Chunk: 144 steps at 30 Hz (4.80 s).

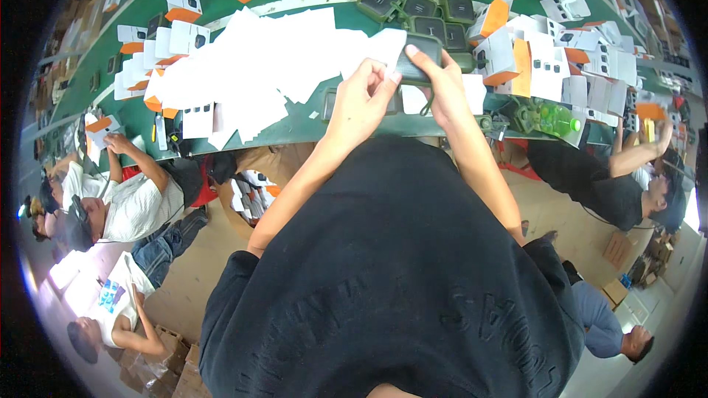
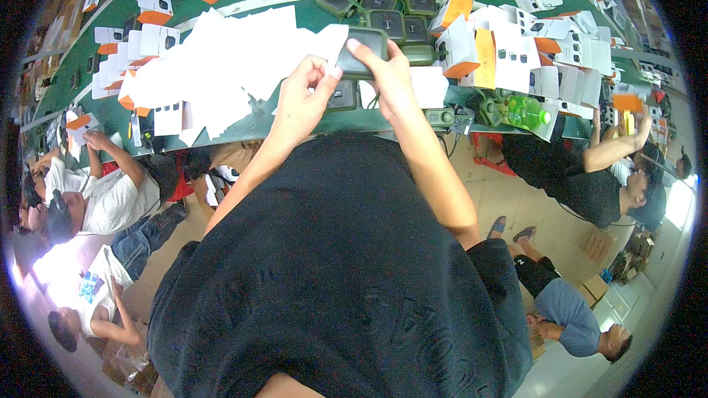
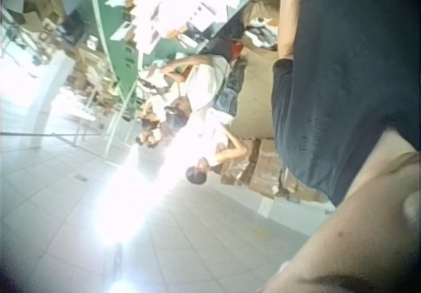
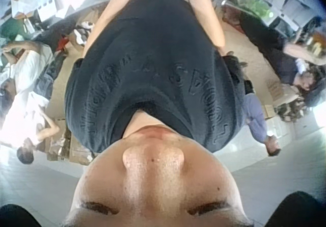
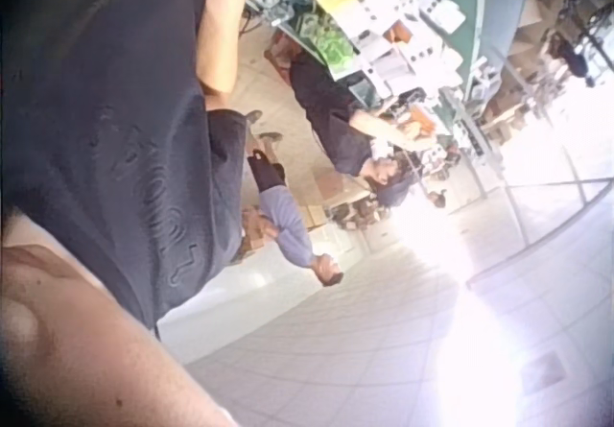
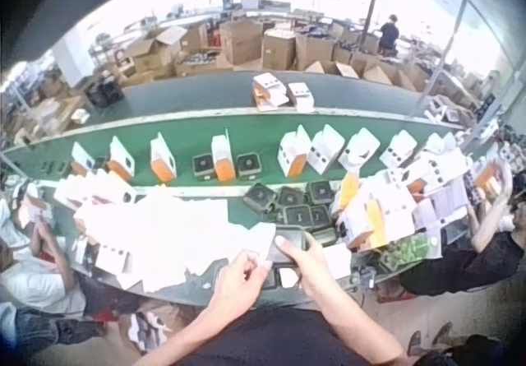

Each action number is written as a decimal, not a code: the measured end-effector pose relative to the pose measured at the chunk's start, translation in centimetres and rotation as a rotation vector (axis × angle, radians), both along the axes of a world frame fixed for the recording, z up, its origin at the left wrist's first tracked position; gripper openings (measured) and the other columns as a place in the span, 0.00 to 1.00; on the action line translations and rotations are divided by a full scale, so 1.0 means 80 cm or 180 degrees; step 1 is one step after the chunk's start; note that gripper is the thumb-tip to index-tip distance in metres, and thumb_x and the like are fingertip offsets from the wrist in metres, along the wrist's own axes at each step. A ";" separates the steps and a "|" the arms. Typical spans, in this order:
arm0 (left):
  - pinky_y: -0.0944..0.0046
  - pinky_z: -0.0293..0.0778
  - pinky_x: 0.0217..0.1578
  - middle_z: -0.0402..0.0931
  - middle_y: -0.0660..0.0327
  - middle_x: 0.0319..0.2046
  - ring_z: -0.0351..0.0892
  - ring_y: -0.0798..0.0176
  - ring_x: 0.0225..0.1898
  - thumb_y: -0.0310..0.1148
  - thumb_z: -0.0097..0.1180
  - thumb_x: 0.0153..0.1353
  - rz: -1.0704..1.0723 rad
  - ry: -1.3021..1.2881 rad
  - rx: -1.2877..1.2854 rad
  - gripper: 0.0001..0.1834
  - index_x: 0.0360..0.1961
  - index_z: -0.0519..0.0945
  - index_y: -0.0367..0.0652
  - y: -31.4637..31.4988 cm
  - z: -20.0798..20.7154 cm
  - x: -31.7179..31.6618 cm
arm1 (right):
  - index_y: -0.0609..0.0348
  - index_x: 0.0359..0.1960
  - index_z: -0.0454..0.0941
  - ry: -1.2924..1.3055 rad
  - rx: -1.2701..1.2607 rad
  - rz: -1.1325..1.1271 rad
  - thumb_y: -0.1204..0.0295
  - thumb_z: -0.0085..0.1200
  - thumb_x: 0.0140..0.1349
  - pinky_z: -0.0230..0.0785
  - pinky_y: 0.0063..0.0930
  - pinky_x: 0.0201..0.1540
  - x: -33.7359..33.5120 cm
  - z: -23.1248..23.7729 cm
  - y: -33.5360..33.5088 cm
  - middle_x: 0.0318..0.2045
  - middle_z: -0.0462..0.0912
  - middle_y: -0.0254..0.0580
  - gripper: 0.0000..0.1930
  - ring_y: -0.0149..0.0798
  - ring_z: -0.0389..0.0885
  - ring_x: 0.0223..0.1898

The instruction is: The person places small electronic components into white cardboard boxes and orange boxes by hand at a manufacturing workstation.

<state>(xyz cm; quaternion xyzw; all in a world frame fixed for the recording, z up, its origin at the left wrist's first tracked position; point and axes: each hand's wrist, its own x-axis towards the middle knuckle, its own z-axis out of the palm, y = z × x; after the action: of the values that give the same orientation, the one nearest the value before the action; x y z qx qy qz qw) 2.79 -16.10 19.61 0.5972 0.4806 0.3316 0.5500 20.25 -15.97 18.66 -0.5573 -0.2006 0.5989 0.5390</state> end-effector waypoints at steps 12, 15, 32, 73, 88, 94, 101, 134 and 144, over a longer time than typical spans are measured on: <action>0.72 0.68 0.31 0.79 0.67 0.30 0.71 0.77 0.28 0.29 0.50 0.73 0.0792 -0.0002 0.0296 0.06 0.44 0.77 0.38 0.023 0.034 0.005 | 0.64 0.55 0.76 0.0163 0.0281 0.0648 0.56 0.62 0.64 0.74 0.29 0.51 0.008 0.067 -0.016 0.47 0.83 0.39 0.26 0.32 0.81 0.47; 0.71 0.69 0.32 0.79 0.65 0.29 0.72 0.76 0.28 0.27 0.49 0.73 0.1087 -0.0744 0.0521 0.06 0.45 0.76 0.39 0.024 0.033 0.005 | 0.66 0.53 0.76 0.0185 0.0050 0.0426 0.57 0.68 0.58 0.72 0.25 0.49 -0.004 0.082 -0.012 0.43 0.83 0.40 0.29 0.30 0.80 0.44; 0.66 0.75 0.41 0.80 0.58 0.40 0.78 0.69 0.40 0.41 0.71 0.60 0.1205 -0.0760 -0.0149 0.25 0.45 0.72 0.34 0.009 0.017 0.038 | 0.63 0.61 0.74 -0.0713 0.1062 0.0062 0.70 0.52 0.71 0.68 0.25 0.55 -0.026 0.016 -0.007 0.48 0.80 0.40 0.19 0.32 0.77 0.50; 0.52 0.79 0.46 0.84 0.47 0.41 0.85 0.46 0.44 0.39 0.65 0.57 0.0359 0.0463 0.2185 0.23 0.51 0.80 0.41 0.474 -0.144 0.313 | 0.59 0.63 0.67 -0.3297 0.1709 -0.0464 0.68 0.71 0.52 0.73 0.36 0.53 0.244 0.045 0.278 0.50 0.80 0.47 0.37 0.41 0.81 0.50; 0.45 0.78 0.46 0.85 0.45 0.36 0.84 0.38 0.42 0.38 0.60 0.53 0.0060 0.1242 0.0785 0.15 0.38 0.86 0.41 0.479 -0.171 0.339 | 0.55 0.57 0.74 -0.6351 0.1686 0.1761 0.74 0.62 0.52 0.75 0.46 0.55 0.297 -0.124 0.345 0.53 0.76 0.49 0.27 0.55 0.80 0.51; 0.57 0.78 0.47 0.81 0.50 0.40 0.84 0.50 0.41 0.32 0.57 0.63 0.0443 -0.0255 0.1690 0.11 0.43 0.81 0.37 0.322 -0.083 0.271 | 0.61 0.47 0.80 -0.5456 0.1563 0.2122 0.72 0.61 0.52 0.74 0.46 0.53 0.270 -0.050 0.380 0.46 0.81 0.53 0.19 0.56 0.79 0.52; 0.68 0.75 0.35 0.79 0.60 0.34 0.79 0.70 0.34 0.30 0.57 0.68 0.1311 0.0905 -0.0473 0.10 0.47 0.77 0.37 0.126 -0.149 -0.010 | 0.60 0.50 0.82 -0.4331 -0.1023 0.5051 0.72 0.76 0.41 0.77 0.46 0.48 0.185 -0.067 0.467 0.46 0.86 0.53 0.29 0.49 0.84 0.47; 0.52 0.72 0.43 0.78 0.49 0.35 0.76 0.49 0.39 0.28 0.53 0.65 0.0602 0.1161 0.1035 0.06 0.39 0.77 0.36 0.102 -0.105 -0.018 | 0.67 0.58 0.71 0.0181 -0.0146 -0.0189 0.59 0.69 0.58 0.71 0.29 0.57 0.084 0.012 0.008 0.49 0.81 0.43 0.33 0.35 0.80 0.50; 0.68 0.71 0.39 0.78 0.63 0.35 0.75 0.71 0.38 0.33 0.49 0.75 0.1246 -0.1251 -0.0611 0.07 0.44 0.72 0.41 0.049 -0.039 -0.019 | 0.72 0.63 0.63 -0.0682 0.0164 0.0747 0.68 0.76 0.51 0.76 0.30 0.55 0.005 -0.012 0.021 0.50 0.80 0.51 0.42 0.38 0.82 0.50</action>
<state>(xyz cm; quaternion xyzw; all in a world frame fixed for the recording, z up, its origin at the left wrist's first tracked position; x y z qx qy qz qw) 1.28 -12.21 16.50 0.3626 0.5002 0.4936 0.6121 20.67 -14.29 17.72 -0.5766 -0.3360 0.5896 0.4550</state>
